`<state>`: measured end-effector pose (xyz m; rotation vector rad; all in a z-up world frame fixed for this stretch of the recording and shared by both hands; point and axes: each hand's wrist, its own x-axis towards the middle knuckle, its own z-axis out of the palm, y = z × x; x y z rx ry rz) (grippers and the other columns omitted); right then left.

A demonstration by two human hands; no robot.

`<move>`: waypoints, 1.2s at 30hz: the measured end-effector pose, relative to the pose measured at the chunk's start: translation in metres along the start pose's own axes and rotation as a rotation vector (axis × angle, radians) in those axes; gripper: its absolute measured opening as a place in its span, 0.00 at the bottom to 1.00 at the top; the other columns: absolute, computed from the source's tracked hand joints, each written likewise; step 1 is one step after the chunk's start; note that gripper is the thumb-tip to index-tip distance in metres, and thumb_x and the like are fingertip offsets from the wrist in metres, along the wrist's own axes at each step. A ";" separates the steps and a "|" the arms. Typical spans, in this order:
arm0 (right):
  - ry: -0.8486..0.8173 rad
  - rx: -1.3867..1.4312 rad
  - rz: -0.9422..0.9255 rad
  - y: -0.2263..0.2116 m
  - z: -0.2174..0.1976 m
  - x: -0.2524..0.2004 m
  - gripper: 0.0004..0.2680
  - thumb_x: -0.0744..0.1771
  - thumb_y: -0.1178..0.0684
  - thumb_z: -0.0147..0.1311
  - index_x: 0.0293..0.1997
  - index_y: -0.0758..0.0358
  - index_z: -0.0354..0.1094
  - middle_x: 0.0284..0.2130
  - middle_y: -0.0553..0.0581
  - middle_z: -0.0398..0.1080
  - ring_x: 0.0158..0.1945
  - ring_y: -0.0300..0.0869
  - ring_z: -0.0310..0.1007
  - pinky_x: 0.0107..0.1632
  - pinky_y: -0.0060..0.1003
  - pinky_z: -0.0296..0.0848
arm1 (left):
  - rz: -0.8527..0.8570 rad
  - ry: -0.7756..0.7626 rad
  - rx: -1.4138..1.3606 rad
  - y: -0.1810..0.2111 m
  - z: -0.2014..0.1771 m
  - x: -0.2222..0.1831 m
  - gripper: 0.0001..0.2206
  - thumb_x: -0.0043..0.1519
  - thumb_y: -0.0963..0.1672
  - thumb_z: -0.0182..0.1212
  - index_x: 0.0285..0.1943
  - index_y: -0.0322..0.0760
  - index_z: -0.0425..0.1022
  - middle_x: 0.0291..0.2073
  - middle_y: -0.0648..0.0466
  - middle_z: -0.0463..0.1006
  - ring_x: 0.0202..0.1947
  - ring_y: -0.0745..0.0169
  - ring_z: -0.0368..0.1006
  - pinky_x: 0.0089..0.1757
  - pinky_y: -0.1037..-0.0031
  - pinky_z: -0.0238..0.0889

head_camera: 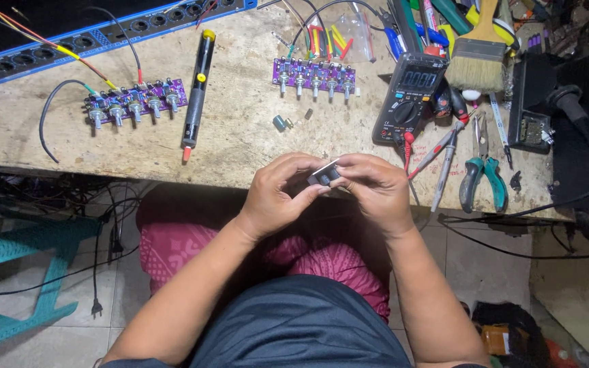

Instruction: Soldering and desoldering electronic components on a circuit board using a soldering iron and desoldering pump

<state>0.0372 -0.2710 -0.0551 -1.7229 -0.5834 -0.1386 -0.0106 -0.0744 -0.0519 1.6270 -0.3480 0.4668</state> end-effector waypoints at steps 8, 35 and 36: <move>-0.016 -0.007 -0.015 0.003 -0.003 -0.002 0.06 0.59 0.63 0.72 0.33 0.67 0.79 0.35 0.67 0.79 0.40 0.50 0.81 0.46 0.42 0.78 | 0.009 -0.027 -0.017 -0.002 -0.001 0.000 0.12 0.58 0.40 0.72 0.49 0.32 0.80 0.42 0.45 0.83 0.46 0.43 0.81 0.48 0.61 0.73; -0.084 0.141 0.158 -0.006 -0.013 0.003 0.15 0.61 0.67 0.69 0.51 0.74 0.75 0.43 0.68 0.76 0.43 0.46 0.79 0.45 0.39 0.81 | -0.008 0.088 -0.010 0.005 0.005 -0.001 0.13 0.55 0.39 0.75 0.47 0.31 0.81 0.40 0.45 0.80 0.43 0.48 0.82 0.42 0.67 0.77; -0.117 0.137 0.126 -0.009 -0.013 0.005 0.14 0.61 0.67 0.68 0.50 0.74 0.76 0.43 0.68 0.76 0.43 0.46 0.79 0.45 0.39 0.81 | 0.008 0.098 0.020 0.005 0.005 -0.001 0.13 0.55 0.39 0.75 0.47 0.31 0.81 0.40 0.45 0.80 0.42 0.48 0.82 0.42 0.66 0.78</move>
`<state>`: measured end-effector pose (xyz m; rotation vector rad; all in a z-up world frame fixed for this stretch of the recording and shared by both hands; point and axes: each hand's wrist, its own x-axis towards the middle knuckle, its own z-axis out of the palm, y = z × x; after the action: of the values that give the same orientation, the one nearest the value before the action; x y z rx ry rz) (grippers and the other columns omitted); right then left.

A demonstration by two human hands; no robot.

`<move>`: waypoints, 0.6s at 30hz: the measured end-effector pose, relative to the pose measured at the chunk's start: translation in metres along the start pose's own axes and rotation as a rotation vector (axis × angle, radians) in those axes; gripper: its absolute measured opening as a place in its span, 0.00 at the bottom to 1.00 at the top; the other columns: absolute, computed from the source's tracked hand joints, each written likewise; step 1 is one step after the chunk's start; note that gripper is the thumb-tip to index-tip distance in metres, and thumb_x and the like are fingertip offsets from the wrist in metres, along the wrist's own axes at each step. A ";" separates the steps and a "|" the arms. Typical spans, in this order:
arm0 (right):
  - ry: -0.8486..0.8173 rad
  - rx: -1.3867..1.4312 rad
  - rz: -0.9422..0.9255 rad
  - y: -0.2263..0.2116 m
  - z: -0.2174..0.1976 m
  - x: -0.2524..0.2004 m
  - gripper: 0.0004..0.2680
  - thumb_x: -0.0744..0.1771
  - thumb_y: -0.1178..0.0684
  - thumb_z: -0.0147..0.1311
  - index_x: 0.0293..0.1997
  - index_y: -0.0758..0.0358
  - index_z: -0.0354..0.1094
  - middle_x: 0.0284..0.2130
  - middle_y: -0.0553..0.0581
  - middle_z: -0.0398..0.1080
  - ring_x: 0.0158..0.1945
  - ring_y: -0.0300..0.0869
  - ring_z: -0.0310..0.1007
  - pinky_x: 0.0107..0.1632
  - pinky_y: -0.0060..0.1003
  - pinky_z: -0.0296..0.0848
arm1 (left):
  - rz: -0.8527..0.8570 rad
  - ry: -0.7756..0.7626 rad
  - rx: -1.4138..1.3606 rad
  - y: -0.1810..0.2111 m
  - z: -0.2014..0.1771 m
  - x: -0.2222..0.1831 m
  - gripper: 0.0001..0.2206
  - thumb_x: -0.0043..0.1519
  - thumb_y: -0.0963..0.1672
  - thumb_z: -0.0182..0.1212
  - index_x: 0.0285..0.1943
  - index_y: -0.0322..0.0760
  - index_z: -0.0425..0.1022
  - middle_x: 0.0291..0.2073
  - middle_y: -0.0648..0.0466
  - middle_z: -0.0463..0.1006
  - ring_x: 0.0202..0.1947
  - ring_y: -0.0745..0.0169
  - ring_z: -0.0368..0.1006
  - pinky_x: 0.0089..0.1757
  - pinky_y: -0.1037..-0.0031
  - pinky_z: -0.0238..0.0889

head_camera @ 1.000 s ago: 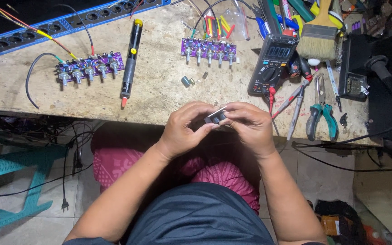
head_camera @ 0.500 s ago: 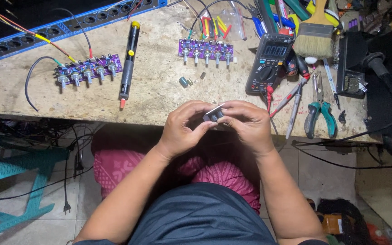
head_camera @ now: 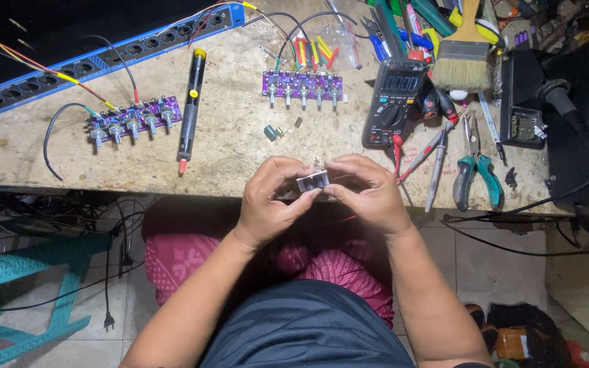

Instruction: Soldering and desoldering electronic components on a circuit board using a soldering iron and desoldering pump

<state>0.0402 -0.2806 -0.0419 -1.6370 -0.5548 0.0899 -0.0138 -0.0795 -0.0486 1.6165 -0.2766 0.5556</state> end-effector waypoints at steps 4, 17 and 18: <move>-0.064 -0.024 -0.065 0.002 -0.002 0.000 0.12 0.61 0.68 0.68 0.47 0.73 0.77 0.42 0.69 0.75 0.42 0.48 0.80 0.43 0.40 0.82 | 0.105 -0.018 0.101 -0.004 -0.002 -0.005 0.12 0.55 0.40 0.75 0.47 0.33 0.81 0.43 0.46 0.78 0.44 0.48 0.81 0.42 0.64 0.78; -0.028 0.130 -0.037 0.005 0.004 0.000 0.14 0.61 0.67 0.68 0.49 0.76 0.74 0.51 0.73 0.71 0.51 0.52 0.78 0.52 0.46 0.80 | 0.516 0.027 0.455 -0.020 0.004 0.001 0.05 0.59 0.38 0.69 0.40 0.42 0.84 0.47 0.48 0.81 0.48 0.51 0.81 0.56 0.58 0.72; 0.023 0.121 -0.020 0.005 0.006 0.000 0.12 0.62 0.67 0.67 0.48 0.77 0.74 0.49 0.73 0.72 0.50 0.52 0.79 0.51 0.45 0.81 | 0.561 0.032 0.526 -0.023 0.003 0.002 0.05 0.60 0.38 0.68 0.41 0.41 0.84 0.46 0.48 0.81 0.48 0.51 0.81 0.56 0.58 0.72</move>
<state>0.0394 -0.2752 -0.0475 -1.5128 -0.5380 0.0876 -0.0001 -0.0793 -0.0672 2.0381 -0.6062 1.1537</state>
